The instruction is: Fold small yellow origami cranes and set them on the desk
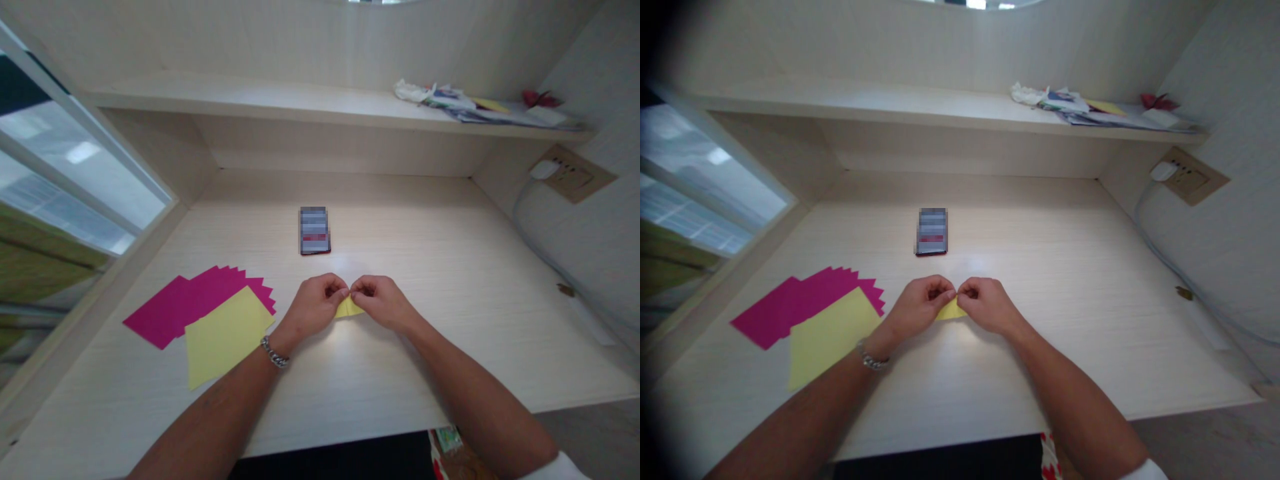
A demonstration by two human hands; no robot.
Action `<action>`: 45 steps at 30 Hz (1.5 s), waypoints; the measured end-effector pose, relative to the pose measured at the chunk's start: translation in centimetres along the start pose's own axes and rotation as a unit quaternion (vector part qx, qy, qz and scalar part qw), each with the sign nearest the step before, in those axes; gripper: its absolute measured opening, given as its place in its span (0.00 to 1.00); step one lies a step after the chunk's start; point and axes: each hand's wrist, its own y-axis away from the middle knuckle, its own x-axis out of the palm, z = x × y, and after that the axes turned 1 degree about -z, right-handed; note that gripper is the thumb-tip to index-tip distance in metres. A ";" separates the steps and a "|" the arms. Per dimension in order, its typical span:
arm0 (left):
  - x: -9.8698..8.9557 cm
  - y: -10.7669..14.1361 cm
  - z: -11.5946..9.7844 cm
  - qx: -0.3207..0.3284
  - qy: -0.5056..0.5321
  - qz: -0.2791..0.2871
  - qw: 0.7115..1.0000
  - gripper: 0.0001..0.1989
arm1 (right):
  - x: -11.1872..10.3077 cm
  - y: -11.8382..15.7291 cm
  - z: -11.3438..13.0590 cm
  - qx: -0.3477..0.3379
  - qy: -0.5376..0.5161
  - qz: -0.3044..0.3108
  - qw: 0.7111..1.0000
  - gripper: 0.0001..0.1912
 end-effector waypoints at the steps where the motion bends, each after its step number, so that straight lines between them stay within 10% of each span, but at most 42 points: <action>1: -0.2 -0.1 0.1 -0.009 0.006 -0.007 1.000 0.07 | -0.1 0.0 -0.1 0.008 -0.005 0.005 1.000 0.06; 14: -1.3 -1.0 1.1 -0.056 0.088 -0.034 0.994 0.07 | -2.5 -0.1 -1.8 0.081 -0.097 0.088 0.988 0.06; 22: -1.3 -1.1 1.4 -0.058 0.119 -0.052 0.990 0.08 | -1.7 -0.5 -1.8 0.075 -0.170 -0.001 0.983 0.12; 32: -1.1 -1.0 0.9 -0.085 0.172 0.030 0.981 0.11 | -0.6 -0.6 -1.6 0.089 -0.204 0.029 0.974 0.13; 45: -0.3 -0.7 1.0 -0.068 0.199 -0.010 0.978 0.11 | -0.6 -0.6 -1.3 0.078 -0.218 -0.010 0.973 0.15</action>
